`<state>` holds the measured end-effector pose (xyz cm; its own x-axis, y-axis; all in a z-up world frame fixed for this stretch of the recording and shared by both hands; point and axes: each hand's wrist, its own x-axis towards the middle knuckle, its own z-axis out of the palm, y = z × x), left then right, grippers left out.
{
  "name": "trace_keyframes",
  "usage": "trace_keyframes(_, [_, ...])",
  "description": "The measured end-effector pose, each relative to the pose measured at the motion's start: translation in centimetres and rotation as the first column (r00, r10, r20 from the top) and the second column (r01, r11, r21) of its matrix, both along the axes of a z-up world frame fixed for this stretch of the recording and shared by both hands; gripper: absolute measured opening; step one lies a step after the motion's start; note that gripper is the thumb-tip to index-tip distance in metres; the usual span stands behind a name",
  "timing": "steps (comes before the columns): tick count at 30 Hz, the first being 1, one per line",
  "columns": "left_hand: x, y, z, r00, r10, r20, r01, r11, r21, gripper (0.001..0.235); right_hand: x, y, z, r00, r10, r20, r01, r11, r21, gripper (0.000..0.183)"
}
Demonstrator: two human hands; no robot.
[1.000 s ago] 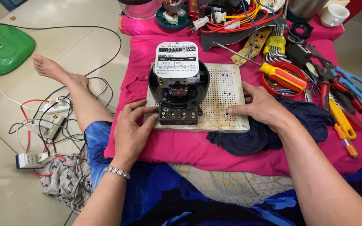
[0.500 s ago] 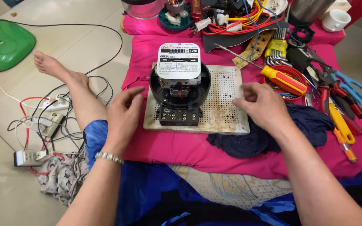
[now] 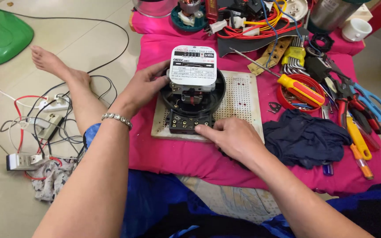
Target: The person works on an electrical meter placed on a perforated board. They use a screwdriver to adjust components inside the meter and rotate the device to access different sides. The person also handles a small black component and various wires connected to the setup.
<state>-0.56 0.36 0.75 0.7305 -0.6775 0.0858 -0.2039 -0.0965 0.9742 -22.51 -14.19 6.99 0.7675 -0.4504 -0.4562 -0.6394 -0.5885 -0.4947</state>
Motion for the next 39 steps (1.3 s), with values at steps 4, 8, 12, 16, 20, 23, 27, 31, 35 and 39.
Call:
trace_keyframes(4, [-0.2,0.1,0.3,0.999,-0.039,-0.019,0.039,0.999,-0.025,0.055,0.1,0.0,0.3,1.000,-0.007,-0.007,0.007,1.000,0.012,0.060])
trace_keyframes(8, [-0.5,-0.1,-0.4,0.999,-0.042,0.023,0.043,0.999,-0.024,0.056,0.2,-0.4,-0.5,0.999,0.041,-0.003,-0.041,0.999,-0.035,0.057])
trace_keyframes(12, [0.0,-0.2,-1.0,0.994,0.002,0.111,-0.009,0.998,0.061,0.059,0.1,-0.8,-1.3,0.999,0.011,0.038,-0.012,1.000,0.019,0.051])
trace_keyframes(16, [-0.6,0.6,-0.7,0.983,0.039,0.181,-0.068,0.985,0.159,0.064,-0.2,-1.2,-2.5,0.995,-0.066,0.081,0.056,0.991,0.123,0.042])
trace_keyframes(20, [-2.1,0.8,-0.2,0.968,0.121,0.219,-0.179,0.946,0.269,0.070,-0.3,-2.6,-4.5,0.967,-0.218,0.135,0.167,0.934,0.315,0.035])
trace_keyframes(23, [-3.1,0.2,-0.1,0.942,0.157,0.297,-0.262,0.896,0.357,0.073,-0.7,-3.6,-4.9,0.940,-0.311,0.138,0.217,0.861,0.459,0.038])
trace_keyframes(27, [-4.5,-1.2,0.6,0.912,0.260,0.317,-0.377,0.838,0.395,0.078,-0.9,-5.1,-4.5,0.905,-0.419,0.079,0.283,0.730,0.622,0.042])
trace_keyframes(31, [-7.4,-1.3,2.2,0.916,0.293,0.275,-0.390,0.812,0.435,0.079,-1.2,-6.8,-5.0,0.869,-0.493,0.048,0.340,0.664,0.666,0.058])
trace_keyframes(35, [-10.8,0.0,4.4,0.917,0.355,0.183,-0.397,0.766,0.505,0.084,-1.0,-6.2,-4.3,0.866,-0.493,0.085,0.356,0.728,0.586,0.051])
trace_keyframes(39, [-14.2,1.5,5.7,0.900,0.434,0.039,-0.392,0.766,0.510,0.086,-0.7,-5.5,-3.1,0.895,-0.422,0.145,0.340,0.855,0.391,0.041])
